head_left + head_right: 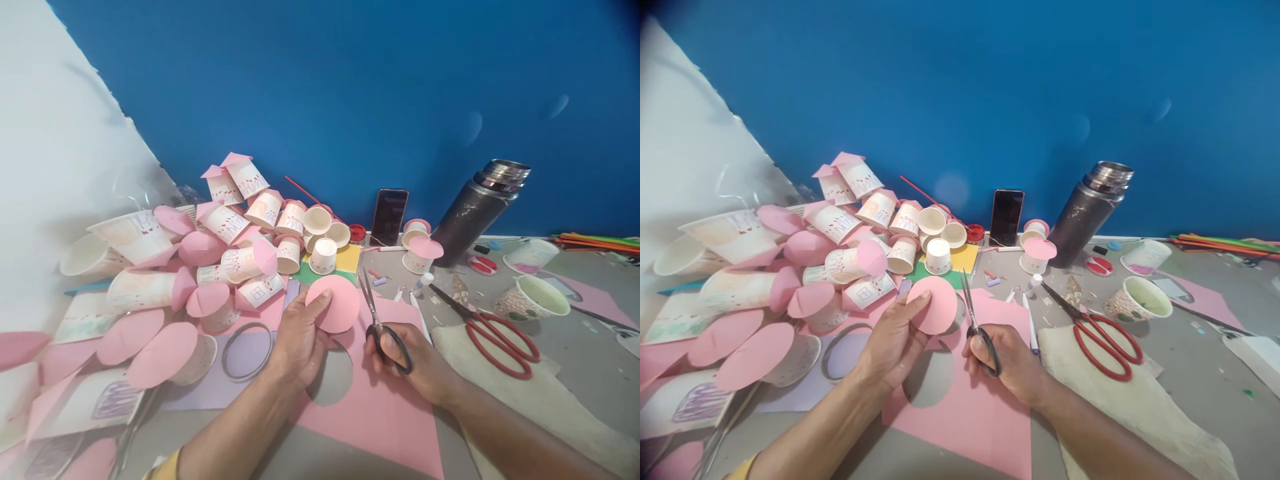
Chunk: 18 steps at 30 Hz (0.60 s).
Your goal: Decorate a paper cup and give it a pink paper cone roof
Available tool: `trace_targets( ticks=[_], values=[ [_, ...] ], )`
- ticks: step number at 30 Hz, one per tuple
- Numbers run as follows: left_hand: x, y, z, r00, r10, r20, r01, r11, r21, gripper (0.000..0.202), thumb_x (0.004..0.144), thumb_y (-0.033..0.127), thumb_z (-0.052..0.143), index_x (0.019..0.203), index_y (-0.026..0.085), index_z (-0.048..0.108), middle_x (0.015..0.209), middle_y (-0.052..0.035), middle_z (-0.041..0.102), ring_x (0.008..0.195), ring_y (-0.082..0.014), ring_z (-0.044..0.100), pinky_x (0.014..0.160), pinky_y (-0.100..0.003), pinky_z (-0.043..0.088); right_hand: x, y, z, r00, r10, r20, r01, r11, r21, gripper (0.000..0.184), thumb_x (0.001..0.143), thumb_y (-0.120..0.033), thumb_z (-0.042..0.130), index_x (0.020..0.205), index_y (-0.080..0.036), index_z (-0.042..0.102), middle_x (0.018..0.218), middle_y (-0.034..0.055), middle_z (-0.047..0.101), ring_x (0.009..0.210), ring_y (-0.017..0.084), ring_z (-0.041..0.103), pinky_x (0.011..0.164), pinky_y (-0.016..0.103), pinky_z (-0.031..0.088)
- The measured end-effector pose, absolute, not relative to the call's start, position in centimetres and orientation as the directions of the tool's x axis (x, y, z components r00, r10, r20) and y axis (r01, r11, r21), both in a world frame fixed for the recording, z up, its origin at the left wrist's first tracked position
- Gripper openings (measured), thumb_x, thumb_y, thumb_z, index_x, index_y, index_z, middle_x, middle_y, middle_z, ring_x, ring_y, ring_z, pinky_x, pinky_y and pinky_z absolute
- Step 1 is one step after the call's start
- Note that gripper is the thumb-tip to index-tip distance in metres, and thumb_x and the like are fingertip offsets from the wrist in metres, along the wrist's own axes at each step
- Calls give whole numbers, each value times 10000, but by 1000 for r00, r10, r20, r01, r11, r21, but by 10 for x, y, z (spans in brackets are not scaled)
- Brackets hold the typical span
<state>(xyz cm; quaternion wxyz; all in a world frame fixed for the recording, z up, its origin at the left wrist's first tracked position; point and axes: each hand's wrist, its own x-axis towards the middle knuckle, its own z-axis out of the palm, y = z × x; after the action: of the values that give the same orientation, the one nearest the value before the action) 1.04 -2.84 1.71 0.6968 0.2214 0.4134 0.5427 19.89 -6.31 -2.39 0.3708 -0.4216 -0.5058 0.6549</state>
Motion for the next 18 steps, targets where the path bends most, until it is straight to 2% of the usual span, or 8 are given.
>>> trace_targets(
  ticks=[4,6,8,10,12,14,18],
  values=[
    [8,-29,19,16,951,-308,-576,261,775,423,671,334,933,983,149,715,942,-82,807,871,-252,772,839,-392,629,200,-63,-24,-381,907,-179,-43,-211,-976,720,798,-861,659,809,-142,690,632,42,663,530,112,478,537,287,318],
    [8,-29,19,21,951,-308,-578,263,773,418,671,333,937,976,158,710,953,-75,807,896,-252,770,864,-398,623,198,-63,-23,-334,924,-184,-66,-217,-974,681,739,-819,755,815,-145,691,650,32,658,542,105,458,536,278,323],
    [9,-29,17,44,949,-312,-586,277,761,416,666,330,939,976,159,721,956,-76,808,915,-254,767,864,-389,621,196,-62,-21,-265,944,-197,-105,-231,-967,598,658,-692,884,857,-159,700,715,28,676,588,115,495,557,270,373],
    [13,-31,14,74,946,-315,-586,297,754,414,670,334,934,987,151,741,960,-86,811,940,-260,765,858,-372,618,193,-62,-18,-190,962,-198,-136,-225,-965,506,609,-528,937,898,-180,710,795,28,699,673,144,561,608,278,439],
    [18,-34,10,103,944,-315,-582,314,750,425,675,340,930,1006,138,756,969,-99,813,968,-270,763,867,-366,615,191,-62,-16,-131,976,-175,-123,-191,-974,386,615,-415,904,859,-191,705,795,12,689,709,153,571,642,283,462],
    [23,-38,7,126,943,-307,-581,321,748,444,677,341,929,1027,127,758,986,-112,813,997,-281,760,898,-377,608,191,-62,-14,-83,984,-157,-73,-163,-984,278,640,-359,854,777,-191,680,711,-21,626,668,136,521,620,274,436],
    [26,-44,4,232,916,-328,-492,401,773,486,665,297,929,1080,109,763,988,-136,815,981,-309,762,878,-411,610,196,-58,-15,18,989,-149,-21,-149,-989,281,641,-371,846,750,-188,664,652,-47,546,616,117,443,561,264,360]
  ],
)
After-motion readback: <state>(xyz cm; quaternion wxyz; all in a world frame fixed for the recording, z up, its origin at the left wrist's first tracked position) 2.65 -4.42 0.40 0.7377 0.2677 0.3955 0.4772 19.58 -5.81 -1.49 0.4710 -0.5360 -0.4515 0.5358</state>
